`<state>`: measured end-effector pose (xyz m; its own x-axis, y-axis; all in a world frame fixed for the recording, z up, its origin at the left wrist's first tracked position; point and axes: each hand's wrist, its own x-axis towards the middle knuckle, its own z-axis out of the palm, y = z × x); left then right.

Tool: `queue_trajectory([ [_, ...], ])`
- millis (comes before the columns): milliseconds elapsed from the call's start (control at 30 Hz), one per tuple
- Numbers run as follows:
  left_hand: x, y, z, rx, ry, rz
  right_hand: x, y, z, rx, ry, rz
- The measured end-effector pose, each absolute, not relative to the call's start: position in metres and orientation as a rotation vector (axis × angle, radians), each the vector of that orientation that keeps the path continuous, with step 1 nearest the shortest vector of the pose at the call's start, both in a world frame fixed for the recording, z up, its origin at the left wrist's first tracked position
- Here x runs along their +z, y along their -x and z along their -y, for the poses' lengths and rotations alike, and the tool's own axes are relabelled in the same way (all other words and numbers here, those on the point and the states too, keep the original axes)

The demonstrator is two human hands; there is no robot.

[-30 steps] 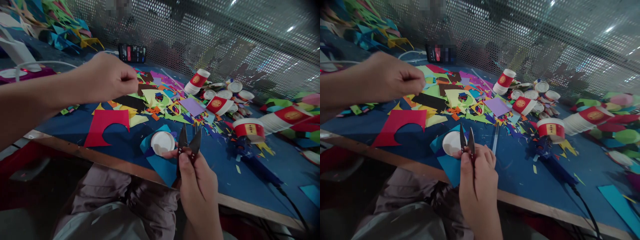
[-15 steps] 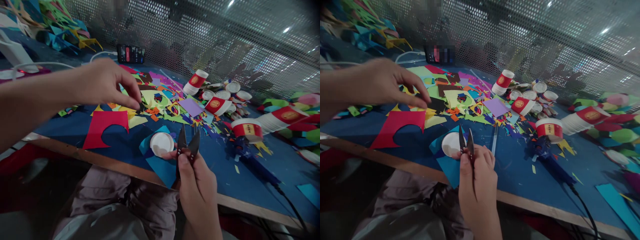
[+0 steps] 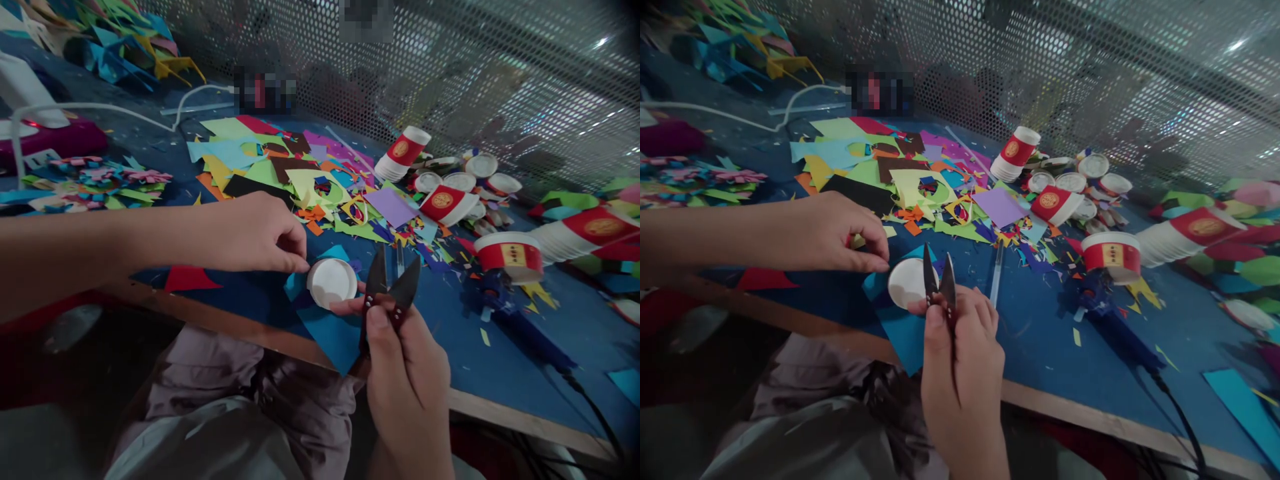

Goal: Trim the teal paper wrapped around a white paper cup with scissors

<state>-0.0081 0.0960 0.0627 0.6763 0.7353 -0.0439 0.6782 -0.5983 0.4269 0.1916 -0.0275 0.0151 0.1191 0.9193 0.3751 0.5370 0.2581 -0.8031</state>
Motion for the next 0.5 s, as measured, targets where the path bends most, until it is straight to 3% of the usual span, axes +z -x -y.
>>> queue_trajectory([
  [500,0.0545,0.0008,-0.0901,0.217,-2.468,-1.184,0.0184,-0.1841,0.0285,0.421,1.447,1.506],
])
